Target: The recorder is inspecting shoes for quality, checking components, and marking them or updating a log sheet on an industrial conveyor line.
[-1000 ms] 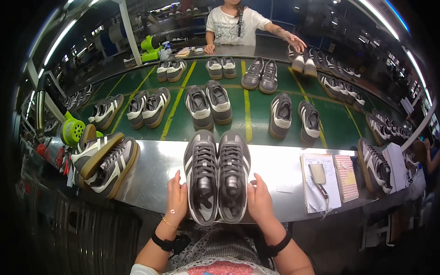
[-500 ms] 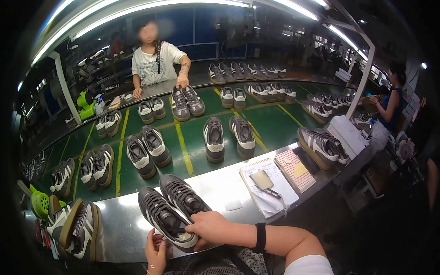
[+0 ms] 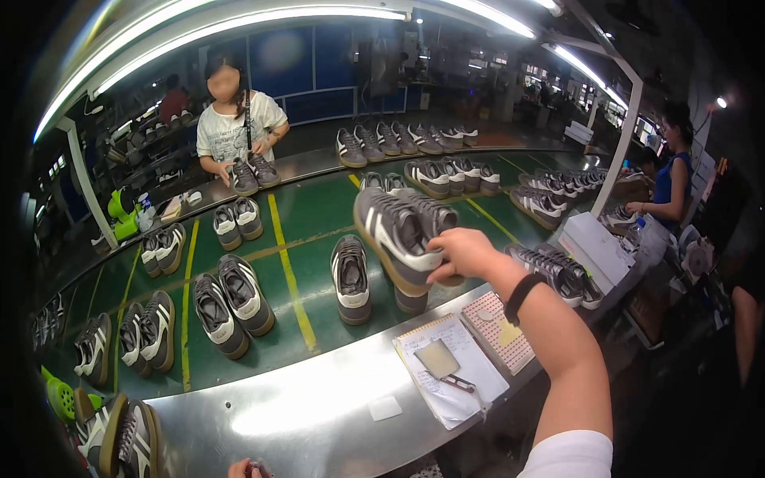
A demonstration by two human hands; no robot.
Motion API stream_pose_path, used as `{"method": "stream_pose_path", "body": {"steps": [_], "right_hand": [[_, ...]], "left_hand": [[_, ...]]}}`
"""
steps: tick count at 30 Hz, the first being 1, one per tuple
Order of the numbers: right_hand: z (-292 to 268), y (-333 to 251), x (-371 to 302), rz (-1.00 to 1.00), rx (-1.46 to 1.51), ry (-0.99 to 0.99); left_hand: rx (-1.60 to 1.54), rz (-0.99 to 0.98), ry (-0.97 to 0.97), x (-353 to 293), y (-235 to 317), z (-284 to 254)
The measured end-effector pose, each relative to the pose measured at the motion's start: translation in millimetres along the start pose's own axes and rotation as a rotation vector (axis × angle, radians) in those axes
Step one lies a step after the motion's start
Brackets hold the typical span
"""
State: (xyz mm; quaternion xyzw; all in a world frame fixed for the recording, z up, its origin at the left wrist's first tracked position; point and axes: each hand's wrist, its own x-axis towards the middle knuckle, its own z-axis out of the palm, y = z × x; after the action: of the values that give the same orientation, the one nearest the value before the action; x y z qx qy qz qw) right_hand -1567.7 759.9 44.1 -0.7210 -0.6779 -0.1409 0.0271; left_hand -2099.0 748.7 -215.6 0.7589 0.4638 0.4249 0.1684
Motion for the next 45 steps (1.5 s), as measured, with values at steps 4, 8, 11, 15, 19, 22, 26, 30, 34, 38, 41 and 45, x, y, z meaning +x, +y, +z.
{"method": "stream_pose_path", "body": {"steps": [4,8,11,15,19,22,26,30,34,38,41,45], "right_hand": [[-12,77,26,0.442,-0.273,0.254],[11,58,42,0.162,-0.031,0.031],[54,5,47,0.026,0.204,-0.431],[93,-49,49,0.163,0.038,-0.550],[104,-68,61,0.144,0.115,-0.379],[115,-89,69,0.084,0.075,-0.396],[101,-111,75,0.204,0.066,-0.301],[55,-154,53,0.191,0.132,-0.208],[23,-255,-32,-0.168,0.226,0.004],[25,-359,-89,-0.371,0.358,-0.235],[32,-376,-103,-0.433,0.411,-0.299],[48,-341,-109,0.055,0.592,0.195]], "left_hand": [[0.037,0.010,0.000,2,-1,-3],[0.074,0.007,-0.021,5,0,-7],[0.009,-0.013,-0.036,5,-2,-9],[0.066,-0.007,-0.029,4,-8,-12],[0.045,0.014,-0.032,4,-13,-13],[0.030,0.025,-0.023,4,-16,-14],[0.026,0.059,-0.006,0,-24,-16],[-0.015,0.028,-0.015,-4,-35,-15],[-0.274,-0.216,-0.158,6,-43,-25],[-0.522,-0.188,-0.111,19,-35,-39],[-0.274,0.063,-0.349,25,-25,-43],[-0.397,-0.162,-0.490,29,-16,-42]]}}
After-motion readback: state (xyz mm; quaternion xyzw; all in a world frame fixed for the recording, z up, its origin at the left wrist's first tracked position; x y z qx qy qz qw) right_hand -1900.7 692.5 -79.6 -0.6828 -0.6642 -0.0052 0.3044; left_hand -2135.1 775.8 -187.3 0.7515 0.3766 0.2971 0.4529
